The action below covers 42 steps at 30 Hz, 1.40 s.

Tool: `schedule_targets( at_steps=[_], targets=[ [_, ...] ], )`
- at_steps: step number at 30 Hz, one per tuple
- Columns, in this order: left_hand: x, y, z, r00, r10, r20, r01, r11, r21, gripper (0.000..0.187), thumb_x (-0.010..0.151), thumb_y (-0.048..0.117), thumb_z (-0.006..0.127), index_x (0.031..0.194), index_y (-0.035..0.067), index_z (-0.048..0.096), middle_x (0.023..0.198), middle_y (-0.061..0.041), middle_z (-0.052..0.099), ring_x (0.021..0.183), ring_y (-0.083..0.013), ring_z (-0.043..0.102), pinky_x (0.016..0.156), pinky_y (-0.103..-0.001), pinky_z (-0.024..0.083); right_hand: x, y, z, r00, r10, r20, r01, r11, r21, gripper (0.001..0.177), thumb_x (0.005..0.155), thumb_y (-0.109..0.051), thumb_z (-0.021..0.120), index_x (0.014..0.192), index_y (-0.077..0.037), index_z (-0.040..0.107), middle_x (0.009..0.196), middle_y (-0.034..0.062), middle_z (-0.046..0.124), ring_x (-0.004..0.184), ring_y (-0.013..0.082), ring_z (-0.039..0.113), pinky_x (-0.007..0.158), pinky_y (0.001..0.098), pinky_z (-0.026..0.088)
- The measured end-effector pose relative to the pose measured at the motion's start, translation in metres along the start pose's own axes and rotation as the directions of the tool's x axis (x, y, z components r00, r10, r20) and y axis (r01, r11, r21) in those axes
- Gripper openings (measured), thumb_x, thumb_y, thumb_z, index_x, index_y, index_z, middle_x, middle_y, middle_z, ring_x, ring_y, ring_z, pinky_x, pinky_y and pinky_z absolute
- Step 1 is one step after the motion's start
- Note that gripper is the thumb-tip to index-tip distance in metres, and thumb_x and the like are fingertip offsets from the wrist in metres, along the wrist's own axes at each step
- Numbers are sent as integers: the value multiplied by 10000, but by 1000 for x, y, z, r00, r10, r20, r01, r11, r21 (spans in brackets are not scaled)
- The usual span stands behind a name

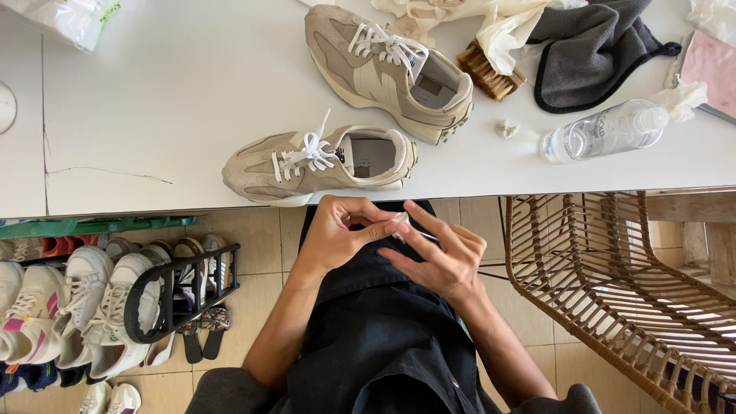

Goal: The person cleans a pair of beige sneakers using a cotton pad and a liquid solution. They wipe the soles, sides, and upper parts of both shoes, repeatedly applying solution to the pad and rotating the shoes to access different areas.

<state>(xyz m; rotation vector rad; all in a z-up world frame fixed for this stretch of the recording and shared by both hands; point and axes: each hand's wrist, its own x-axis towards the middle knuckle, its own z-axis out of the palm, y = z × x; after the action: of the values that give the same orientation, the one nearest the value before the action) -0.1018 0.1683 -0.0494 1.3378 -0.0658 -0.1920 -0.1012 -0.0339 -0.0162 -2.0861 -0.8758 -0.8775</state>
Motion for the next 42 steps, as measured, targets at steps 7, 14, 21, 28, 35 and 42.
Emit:
schedule_targets(
  at_steps=[7,14,21,28,35,42],
  targets=[
    [-5,28,1,996,10,89,-13,999,30,214,805,33,997,989,16,890,813,-108,863,835,-136,824,832,-298,674,-14,0,2,994,47,-103,-41,997,62,235,901,65,819,881,-153,906,946,40,895,446,153,568,510,232,394],
    [-9,57,14,938,343,52,-346,910,230,133,858,36,963,959,96,901,893,-84,885,868,-236,882,845,-337,687,-15,5,7,976,188,-108,-153,951,269,94,879,-22,870,910,-106,899,995,127,892,623,254,781,584,328,586],
    [-4,52,18,935,355,-27,-321,875,363,148,881,97,969,1006,113,891,891,-46,888,818,-164,862,808,-304,673,-13,9,6,935,356,13,-331,856,397,144,874,78,883,931,-52,908,942,154,887,726,335,846,620,360,628],
    [36,38,-10,676,616,406,-524,13,852,576,1014,472,830,1380,40,726,1327,-164,791,1430,-348,645,1277,-525,441,-28,24,-7,852,522,41,-507,802,315,130,879,-32,952,987,-93,914,893,110,866,616,131,731,512,298,488],
    [62,38,-40,605,581,544,-504,-250,827,233,990,243,849,909,63,725,714,-55,680,774,-241,762,1078,-461,554,-26,32,-9,777,628,46,-608,729,313,118,878,-37,932,982,-87,910,669,12,700,572,4,312,437,281,300],
    [30,112,-34,843,436,-316,-113,717,688,377,1059,374,825,882,59,720,587,-68,640,523,-132,557,522,-335,517,22,21,-5,824,563,55,-540,754,373,97,919,-27,903,995,-87,907,482,-41,350,533,23,251,471,262,276]
  ],
)
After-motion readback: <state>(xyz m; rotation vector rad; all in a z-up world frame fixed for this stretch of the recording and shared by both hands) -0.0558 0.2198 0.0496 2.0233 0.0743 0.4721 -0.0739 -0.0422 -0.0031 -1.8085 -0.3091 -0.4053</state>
